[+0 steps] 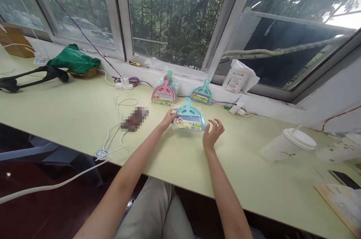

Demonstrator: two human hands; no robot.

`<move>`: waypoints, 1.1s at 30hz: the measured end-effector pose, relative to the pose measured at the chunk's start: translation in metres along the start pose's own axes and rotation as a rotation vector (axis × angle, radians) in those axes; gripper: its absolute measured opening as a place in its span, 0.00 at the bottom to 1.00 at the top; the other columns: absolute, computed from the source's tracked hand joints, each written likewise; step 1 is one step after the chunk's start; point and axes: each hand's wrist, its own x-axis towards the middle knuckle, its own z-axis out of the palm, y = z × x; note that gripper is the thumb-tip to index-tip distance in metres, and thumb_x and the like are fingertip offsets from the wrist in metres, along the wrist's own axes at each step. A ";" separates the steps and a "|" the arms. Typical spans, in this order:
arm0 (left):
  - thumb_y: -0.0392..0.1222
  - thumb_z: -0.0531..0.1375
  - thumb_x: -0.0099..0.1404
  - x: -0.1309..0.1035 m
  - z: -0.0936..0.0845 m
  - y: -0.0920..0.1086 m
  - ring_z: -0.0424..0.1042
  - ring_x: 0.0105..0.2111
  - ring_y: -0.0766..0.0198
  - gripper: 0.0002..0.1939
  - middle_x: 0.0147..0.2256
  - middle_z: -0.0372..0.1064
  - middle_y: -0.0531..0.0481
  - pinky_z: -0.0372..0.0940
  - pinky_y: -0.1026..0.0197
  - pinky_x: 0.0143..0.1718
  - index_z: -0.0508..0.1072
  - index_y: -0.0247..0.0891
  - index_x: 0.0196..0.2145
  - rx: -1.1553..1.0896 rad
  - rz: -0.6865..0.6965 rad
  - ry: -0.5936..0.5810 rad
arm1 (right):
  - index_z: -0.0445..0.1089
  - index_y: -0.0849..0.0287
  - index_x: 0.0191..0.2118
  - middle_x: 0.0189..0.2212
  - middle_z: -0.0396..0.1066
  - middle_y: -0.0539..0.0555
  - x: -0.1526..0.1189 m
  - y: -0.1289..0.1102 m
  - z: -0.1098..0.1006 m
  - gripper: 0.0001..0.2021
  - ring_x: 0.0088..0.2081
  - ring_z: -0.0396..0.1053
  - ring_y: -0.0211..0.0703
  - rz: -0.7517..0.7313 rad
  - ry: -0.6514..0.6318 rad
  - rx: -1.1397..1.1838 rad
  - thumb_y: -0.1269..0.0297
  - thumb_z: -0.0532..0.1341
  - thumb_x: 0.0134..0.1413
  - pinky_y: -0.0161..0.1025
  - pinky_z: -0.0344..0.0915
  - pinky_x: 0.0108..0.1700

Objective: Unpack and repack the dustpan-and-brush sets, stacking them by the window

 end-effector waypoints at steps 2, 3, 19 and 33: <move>0.44 0.67 0.51 -0.008 0.011 -0.016 0.73 0.28 0.65 0.31 0.32 0.72 0.51 0.65 0.64 0.28 0.60 0.40 0.51 -0.033 0.041 0.137 | 0.69 0.57 0.44 0.50 0.65 0.61 0.003 -0.001 -0.007 0.13 0.54 0.60 0.52 -0.123 -0.044 0.018 0.61 0.50 0.63 0.52 0.56 0.55; 0.43 0.67 0.51 -0.012 0.014 -0.023 0.72 0.27 0.66 0.33 0.32 0.71 0.52 0.64 0.65 0.27 0.58 0.42 0.52 -0.033 0.054 0.188 | 0.69 0.56 0.44 0.49 0.65 0.60 0.003 -0.002 -0.009 0.12 0.54 0.60 0.51 -0.178 -0.105 0.037 0.62 0.50 0.63 0.51 0.57 0.55; 0.43 0.62 0.56 -0.015 0.025 -0.033 0.70 0.29 0.66 0.37 0.41 0.68 0.49 0.61 0.67 0.24 0.48 0.48 0.58 -0.040 0.148 0.310 | 0.74 0.58 0.33 0.33 0.77 0.54 -0.017 0.001 0.022 0.14 0.38 0.74 0.47 0.585 -0.617 0.634 0.52 0.63 0.49 0.47 0.68 0.49; 0.53 0.61 0.59 -0.014 0.031 -0.035 0.71 0.45 0.60 0.20 0.47 0.71 0.44 0.67 0.63 0.39 0.72 0.37 0.43 -0.007 0.050 0.046 | 0.67 0.57 0.35 0.30 0.76 0.50 -0.006 0.032 0.023 0.24 0.35 0.75 0.44 1.132 -0.370 0.908 0.71 0.74 0.27 0.42 0.75 0.40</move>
